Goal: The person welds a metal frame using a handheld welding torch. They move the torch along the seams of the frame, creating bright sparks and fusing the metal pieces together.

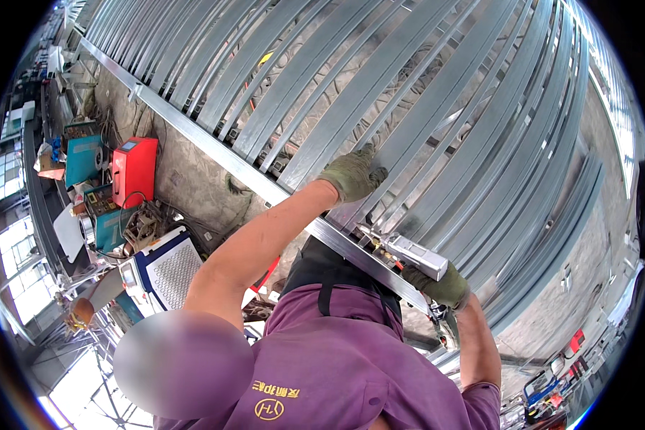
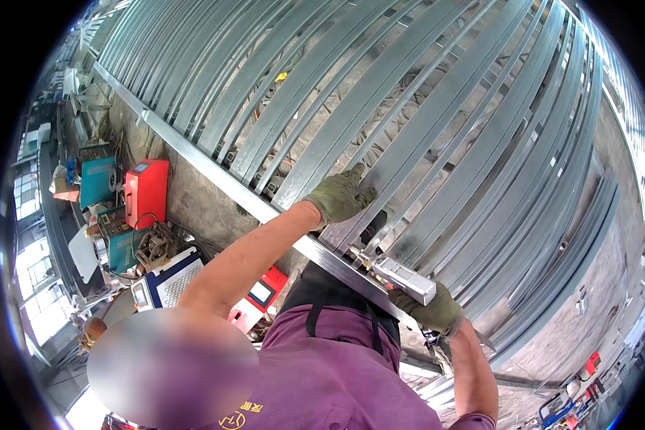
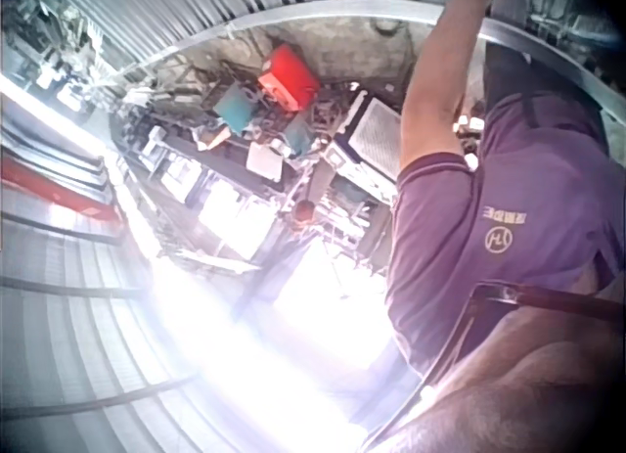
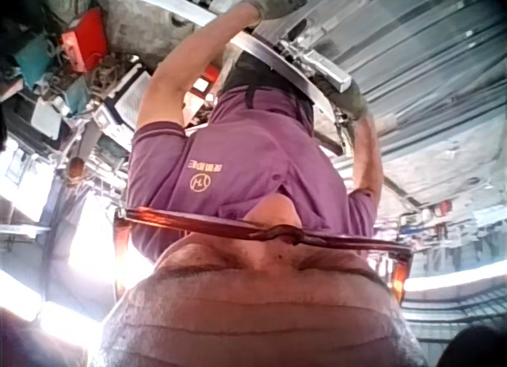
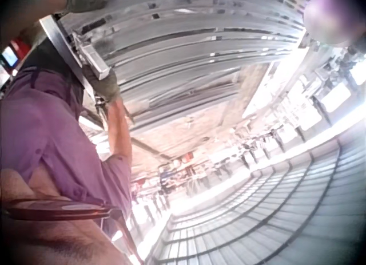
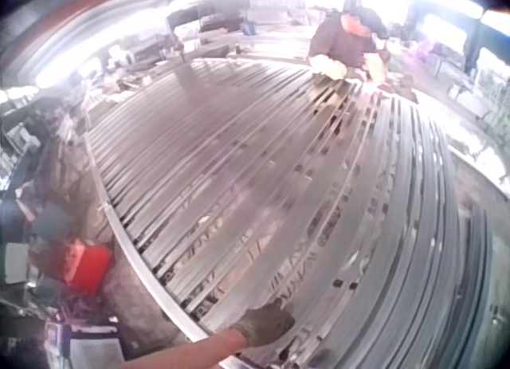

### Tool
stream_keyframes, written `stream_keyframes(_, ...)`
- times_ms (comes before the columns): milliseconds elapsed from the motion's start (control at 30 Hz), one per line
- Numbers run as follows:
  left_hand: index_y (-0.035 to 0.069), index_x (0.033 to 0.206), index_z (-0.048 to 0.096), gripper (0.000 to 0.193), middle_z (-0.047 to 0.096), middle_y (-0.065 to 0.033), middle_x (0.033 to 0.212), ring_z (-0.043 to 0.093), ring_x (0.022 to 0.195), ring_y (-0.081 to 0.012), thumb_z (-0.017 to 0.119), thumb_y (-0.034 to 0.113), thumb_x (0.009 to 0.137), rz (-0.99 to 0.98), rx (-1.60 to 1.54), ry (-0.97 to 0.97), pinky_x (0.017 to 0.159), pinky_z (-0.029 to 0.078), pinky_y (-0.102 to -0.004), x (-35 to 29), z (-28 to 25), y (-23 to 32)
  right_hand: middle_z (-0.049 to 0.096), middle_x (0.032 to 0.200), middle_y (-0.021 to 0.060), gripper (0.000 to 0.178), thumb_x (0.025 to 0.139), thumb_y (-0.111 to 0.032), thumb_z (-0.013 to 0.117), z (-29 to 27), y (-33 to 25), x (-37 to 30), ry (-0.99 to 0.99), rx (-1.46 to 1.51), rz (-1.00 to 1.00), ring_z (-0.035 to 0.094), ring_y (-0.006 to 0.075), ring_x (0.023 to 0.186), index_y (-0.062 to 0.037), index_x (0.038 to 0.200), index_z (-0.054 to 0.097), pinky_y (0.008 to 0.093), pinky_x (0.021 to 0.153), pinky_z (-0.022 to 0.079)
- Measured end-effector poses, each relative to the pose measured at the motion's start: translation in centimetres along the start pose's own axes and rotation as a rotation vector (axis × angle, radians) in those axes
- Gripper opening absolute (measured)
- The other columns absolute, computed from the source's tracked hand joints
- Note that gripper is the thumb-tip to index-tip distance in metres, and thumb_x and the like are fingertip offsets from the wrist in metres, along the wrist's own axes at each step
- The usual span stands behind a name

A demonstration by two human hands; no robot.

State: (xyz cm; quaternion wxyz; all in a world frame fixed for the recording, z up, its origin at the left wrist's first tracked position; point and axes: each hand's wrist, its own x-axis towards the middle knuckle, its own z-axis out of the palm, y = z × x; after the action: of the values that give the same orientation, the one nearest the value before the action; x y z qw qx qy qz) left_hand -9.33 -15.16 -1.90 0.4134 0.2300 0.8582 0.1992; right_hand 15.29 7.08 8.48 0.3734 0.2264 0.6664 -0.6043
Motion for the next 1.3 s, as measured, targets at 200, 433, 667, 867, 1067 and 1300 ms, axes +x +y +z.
stream_keyframes(200, -0.012, 0.165, 0.031, 0.089, 0.049, -0.0347, 0.162, 0.050, 0.152, -0.0435, 0.060, 0.050, 0.109, -0.022, 0.002, 0.076, 0.126, 0.041, -0.0448, 2.1, 2.8, 1.1, 0.084, 0.108, 0.0085, 0.035, 0.099, -0.022, 0.086, -0.4, 3.7, -0.1, 0.040, 0.022, -0.023, 0.077, 0.0132, 0.101, -0.0054, 0.130, 0.078, 0.0323, 0.087, 0.063)
stream_keyframes(433, -0.002, 0.165, 0.033, 0.078, 0.064, -0.0260, 0.142, 0.065, 0.127, -0.0314, 0.069, 0.038, 0.109, 0.171, -0.319, 0.202, 0.109, 0.052, -0.0411, 6.8, 7.1, -3.6, 0.084, 0.104, 0.0099, 0.037, 0.100, -0.023, 0.086, -1.6, 5.4, -0.7, 0.070, 0.011, -0.182, 0.077, 0.0145, 0.094, -0.0038, 0.130, 0.077, 0.0337, 0.082, 0.062)
stream_keyframes(667, -0.010, 0.171, -0.005, 0.155, 0.012, -0.0369, 0.178, 0.019, 0.167, -0.0487, 0.083, 0.079, 0.078, -0.187, -0.080, 0.117, 0.135, 0.024, -0.0497, 3.5, 4.6, 4.4, 0.084, 0.116, 0.0091, 0.037, 0.096, -0.016, 0.088, -1.2, 5.6, -0.9, 0.035, -0.065, -0.146, 0.079, 0.0156, 0.105, -0.0059, 0.130, 0.078, 0.0319, 0.089, 0.064)
stream_keyframes(867, -0.009, 0.171, -0.009, 0.163, 0.008, -0.0364, 0.178, 0.013, 0.167, -0.0499, 0.086, 0.080, 0.072, -0.281, 0.217, 0.135, 0.134, 0.017, -0.0609, 2.9, 6.2, 7.4, 0.083, 0.120, 0.0070, 0.044, 0.094, -0.027, 0.089, 0.3, 5.5, -0.6, -0.034, -0.111, -0.110, 0.079, 0.0187, 0.109, -0.0131, 0.134, 0.075, 0.0337, 0.094, 0.063)
stream_keyframes(1067, -0.010, 0.170, -0.012, 0.165, 0.010, -0.0367, 0.178, 0.016, 0.166, -0.0513, 0.085, 0.080, 0.072, -0.349, 0.271, 0.074, 0.133, 0.021, -0.0612, 2.9, 5.6, 9.2, 0.082, 0.118, 0.0109, 0.047, 0.097, -0.045, 0.083, 0.9, 4.2, -0.8, 0.002, -0.148, -0.111, 0.079, 0.0317, 0.111, -0.0167, 0.133, 0.075, 0.0396, 0.096, 0.063)
stream_keyframes(1300, -0.013, 0.169, -0.011, 0.163, 0.024, -0.0384, 0.170, 0.032, 0.159, -0.0505, 0.086, 0.077, 0.073, -0.323, 0.276, 0.120, 0.130, 0.028, -0.0596, 2.9, 6.4, 8.7, 0.082, 0.118, 0.0116, 0.047, 0.094, -0.043, 0.086, 0.9, 4.8, -0.4, -0.015, -0.106, -0.108, 0.079, 0.0306, 0.110, -0.0172, 0.132, 0.075, 0.0398, 0.093, 0.063)
